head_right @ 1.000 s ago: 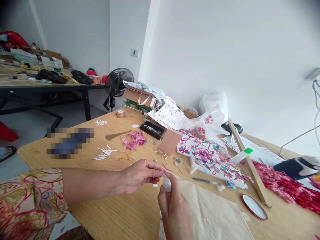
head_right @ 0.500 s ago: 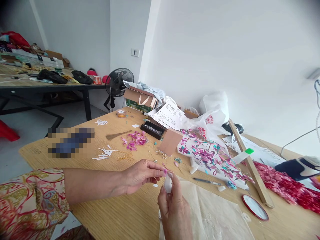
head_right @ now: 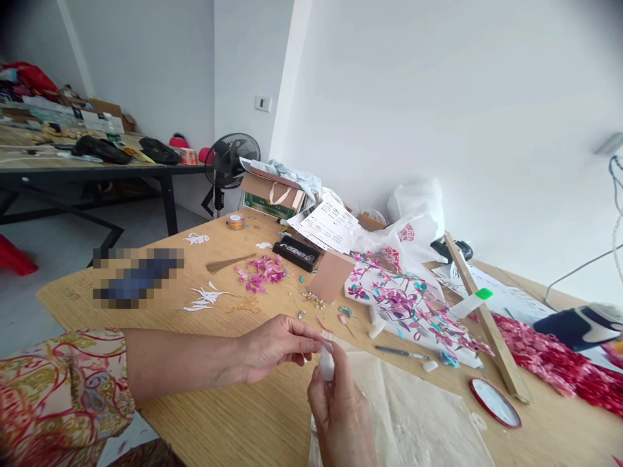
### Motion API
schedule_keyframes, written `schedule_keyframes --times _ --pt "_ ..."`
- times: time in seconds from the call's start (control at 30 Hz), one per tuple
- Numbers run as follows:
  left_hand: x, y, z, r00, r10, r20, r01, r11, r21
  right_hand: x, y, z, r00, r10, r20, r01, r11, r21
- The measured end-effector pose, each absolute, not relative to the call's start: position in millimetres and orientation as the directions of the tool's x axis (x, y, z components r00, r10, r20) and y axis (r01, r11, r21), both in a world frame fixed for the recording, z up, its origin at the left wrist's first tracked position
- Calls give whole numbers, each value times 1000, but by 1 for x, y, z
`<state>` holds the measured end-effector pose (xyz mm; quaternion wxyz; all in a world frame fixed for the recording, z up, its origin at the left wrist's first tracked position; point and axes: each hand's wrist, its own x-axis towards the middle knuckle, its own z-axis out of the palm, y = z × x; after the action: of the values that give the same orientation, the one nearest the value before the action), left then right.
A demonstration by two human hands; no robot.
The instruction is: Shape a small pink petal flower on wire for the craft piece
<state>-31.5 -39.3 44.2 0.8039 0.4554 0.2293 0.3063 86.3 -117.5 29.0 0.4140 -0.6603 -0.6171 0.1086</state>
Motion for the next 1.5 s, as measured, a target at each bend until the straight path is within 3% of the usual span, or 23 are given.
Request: schedule_keyframes --times 0.57,0.9,1.07,1.3,1.5 --pt "-27 -41 42 723 685 -88 -295 421 858 85 -120 31 235 910 343 717 76 -693" --pt "-33 -39 44 680 717 -152 -282 448 848 82 -126 43 336 887 316 682 3 -732" --pt "-40 -35 43 673 727 -133 -263 403 877 85 -122 46 257 919 299 689 43 -723" --pt "-74 -17 31 613 771 -169 -160 331 930 91 -77 77 -18 950 312 690 237 -683" --pt "-99 -11 19 688 715 -121 -115 273 955 38 12 109 -114 940 322 431 339 -836"
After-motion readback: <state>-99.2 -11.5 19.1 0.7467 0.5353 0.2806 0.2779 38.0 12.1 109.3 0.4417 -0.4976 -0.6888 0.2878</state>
